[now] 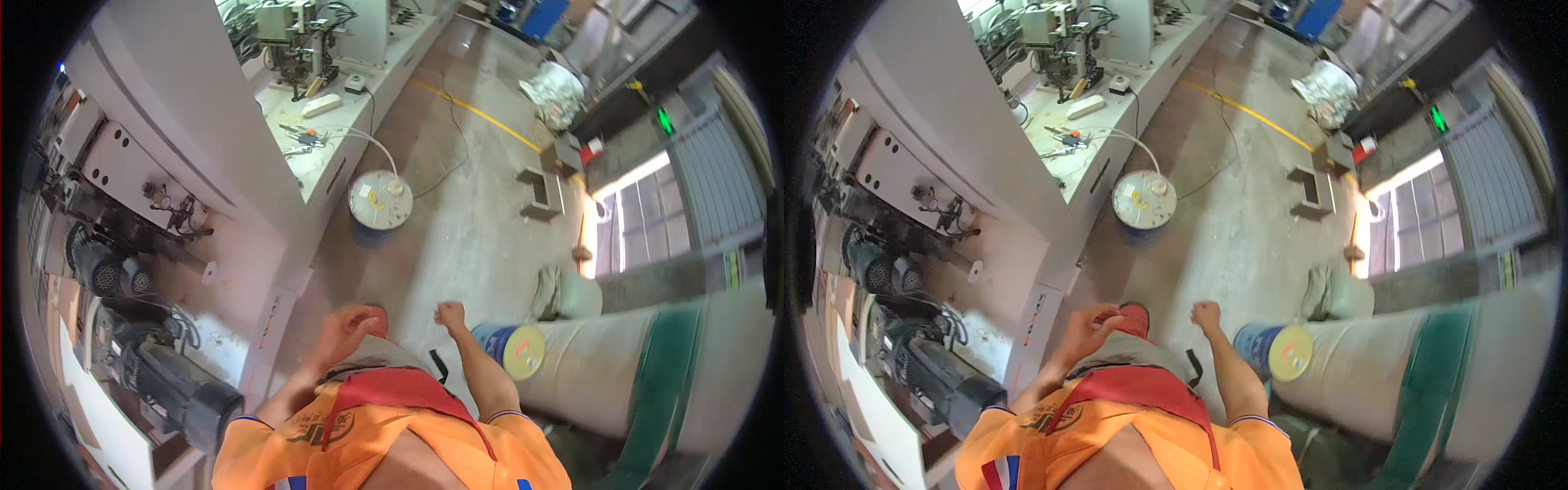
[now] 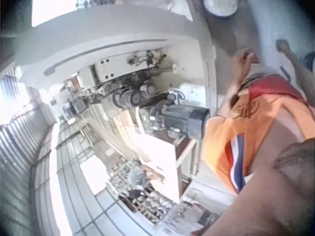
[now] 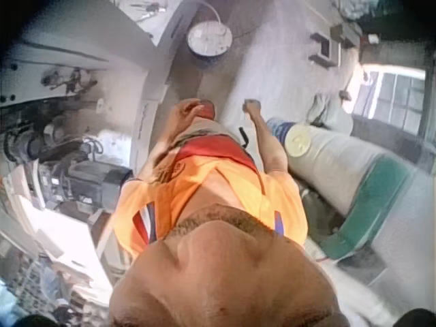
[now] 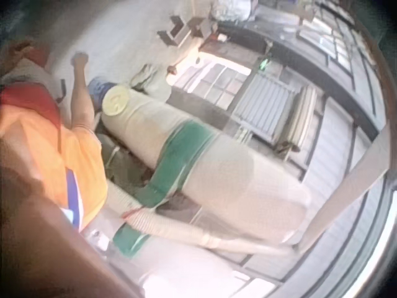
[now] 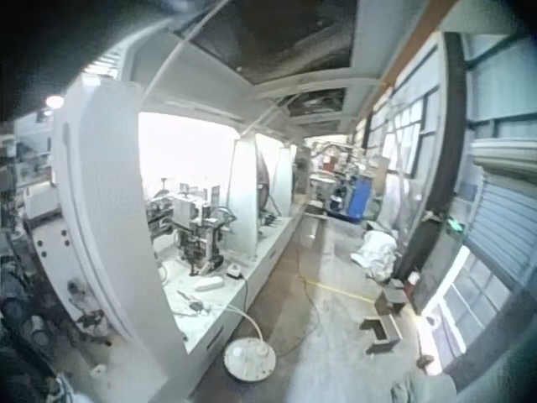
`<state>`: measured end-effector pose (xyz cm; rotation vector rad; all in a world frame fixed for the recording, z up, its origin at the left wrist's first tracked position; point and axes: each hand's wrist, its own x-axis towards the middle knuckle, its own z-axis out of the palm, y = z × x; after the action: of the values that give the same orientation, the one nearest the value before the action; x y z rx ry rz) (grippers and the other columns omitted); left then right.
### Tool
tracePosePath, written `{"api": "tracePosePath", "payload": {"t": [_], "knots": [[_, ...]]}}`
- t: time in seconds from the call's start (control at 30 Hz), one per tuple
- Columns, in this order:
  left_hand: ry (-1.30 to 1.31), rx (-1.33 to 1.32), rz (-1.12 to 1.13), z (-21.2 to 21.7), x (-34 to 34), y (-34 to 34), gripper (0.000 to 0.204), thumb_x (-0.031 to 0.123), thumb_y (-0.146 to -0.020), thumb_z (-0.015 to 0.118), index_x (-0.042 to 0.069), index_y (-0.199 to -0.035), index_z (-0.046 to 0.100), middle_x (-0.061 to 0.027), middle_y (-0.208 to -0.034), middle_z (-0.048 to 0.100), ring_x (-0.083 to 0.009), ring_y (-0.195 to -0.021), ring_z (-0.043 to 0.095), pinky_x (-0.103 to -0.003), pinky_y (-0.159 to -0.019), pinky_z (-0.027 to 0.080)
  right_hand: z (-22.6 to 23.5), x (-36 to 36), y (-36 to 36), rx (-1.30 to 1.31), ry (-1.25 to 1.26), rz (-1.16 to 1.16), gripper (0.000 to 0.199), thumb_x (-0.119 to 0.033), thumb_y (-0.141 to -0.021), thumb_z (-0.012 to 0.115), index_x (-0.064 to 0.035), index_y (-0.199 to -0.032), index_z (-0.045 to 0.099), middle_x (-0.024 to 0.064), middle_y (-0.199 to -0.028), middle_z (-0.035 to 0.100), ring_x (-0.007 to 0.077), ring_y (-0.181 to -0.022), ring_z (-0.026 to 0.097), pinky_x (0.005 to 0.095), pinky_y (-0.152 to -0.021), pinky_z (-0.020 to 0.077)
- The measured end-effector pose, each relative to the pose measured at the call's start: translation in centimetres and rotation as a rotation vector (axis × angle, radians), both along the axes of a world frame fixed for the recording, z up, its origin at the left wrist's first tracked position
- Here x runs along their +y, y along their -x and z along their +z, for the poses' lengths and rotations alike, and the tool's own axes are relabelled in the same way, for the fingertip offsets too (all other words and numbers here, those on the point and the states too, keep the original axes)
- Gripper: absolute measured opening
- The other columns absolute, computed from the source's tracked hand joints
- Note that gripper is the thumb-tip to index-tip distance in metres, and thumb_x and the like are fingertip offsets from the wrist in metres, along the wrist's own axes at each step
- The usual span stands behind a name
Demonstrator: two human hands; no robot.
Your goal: The person carries wooden boards to an edge banding machine, operates the control screen, and feeds a board into the machine. After handling the processed board at the exit table, the person adjusts internal machine components with a hex key and feeds another board through the machine.
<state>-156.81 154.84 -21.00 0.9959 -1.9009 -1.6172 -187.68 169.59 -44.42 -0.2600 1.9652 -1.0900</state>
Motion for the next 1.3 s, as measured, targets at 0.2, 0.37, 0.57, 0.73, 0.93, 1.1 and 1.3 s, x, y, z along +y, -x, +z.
{"api": "tracePosePath", "payload": {"t": [0.2,0.37,0.57,0.73,0.93,1.1,1.3], "knots": [[-0.073,-0.014,0.209,-4.6,-13.7,15.3,0.026,0.018,-0.089,0.070,-0.003,-0.104,0.068,-0.0112,-0.090,0.071,-0.0136,-0.081,0.066,-0.028,-0.073,0.053,7.6,-26.3,14.1,0.122,0.160,0.290,0.017,-0.012,-0.087,0.058,0.0006,-0.077,0.063,0.0070,-0.070,0.063,0.0135,-0.057,0.060,0.0272,-0.051,0.0511],[-0.005,0.009,0.307,-3.4,-25.2,26.5,0.029,0.020,-0.088,0.070,-0.002,-0.105,0.068,-0.0173,-0.092,0.072,-0.0229,-0.082,0.071,-0.033,-0.074,0.055,7.6,-38.1,22.3,0.322,0.017,0.713,0.022,-0.018,-0.087,0.060,0.0003,-0.082,0.071,0.0064,-0.067,0.065,0.0132,-0.058,0.062,0.0295,-0.054,0.0518],[-0.105,0.025,0.677,-1.0,-32.7,29.6,0.025,0.014,-0.087,0.070,-0.001,-0.106,0.068,-0.0143,-0.095,0.072,-0.0183,-0.087,0.070,-0.030,-0.075,0.054,6.3,-57.7,28.7,0.721,0.215,1.059,0.022,-0.021,-0.082,0.064,0.0000,-0.084,0.069,0.0188,-0.077,0.067,0.0327,-0.073,0.067,0.0407,-0.068,0.0515],[-0.134,-0.071,1.201,-2.1,-33.1,30.8,0.023,0.013,-0.088,0.068,-0.002,-0.106,0.068,-0.0099,-0.091,0.070,-0.0154,-0.081,0.066,-0.029,-0.075,0.053,4.4,-74.5,25.6,0.806,0.205,1.299,0.018,-0.017,-0.081,0.063,-0.0009,-0.088,0.067,0.0208,-0.088,0.066,0.0384,-0.089,0.065,0.0454,-0.077,0.0508],[-0.330,-0.247,1.812,-5.0,-32.5,40.8,0.019,0.013,-0.090,0.067,0.000,-0.104,0.068,-0.0074,-0.091,0.070,-0.0142,-0.081,0.065,-0.028,-0.074,0.052,0.7,-86.9,22.1,0.991,0.192,1.540,0.029,-0.012,-0.082,0.060,0.0027,-0.107,0.061,0.0248,-0.111,0.059,0.0420,-0.104,0.058,0.0467,-0.088,0.0506],[-0.470,-0.130,1.724,-2.4,-38.7,50.0,0.022,0.011,-0.089,0.068,0.000,-0.107,0.068,-0.0080,-0.092,0.070,-0.0154,-0.081,0.066,-0.029,-0.075,0.053,-1.8,-90.1,19.4,1.064,0.170,1.623,0.028,-0.007,-0.080,0.060,0.0026,-0.106,0.058,0.0215,-0.113,0.057,0.0370,-0.109,0.055,0.0446,-0.091,0.0499],[-0.379,-0.321,1.678,0.4,-43.8,51.8,0.025,0.011,-0.087,0.068,-0.003,-0.108,0.067,-0.0134,-0.094,0.071,-0.0178,-0.084,0.068,-0.030,-0.077,0.054,-3.1,-92.5,20.1,0.921,0.086,1.491,0.029,-0.005,-0.081,0.059,0.0032,-0.109,0.055,0.0233,-0.111,0.056,0.0393,-0.104,0.058,0.0449,-0.087,0.0515]]}}
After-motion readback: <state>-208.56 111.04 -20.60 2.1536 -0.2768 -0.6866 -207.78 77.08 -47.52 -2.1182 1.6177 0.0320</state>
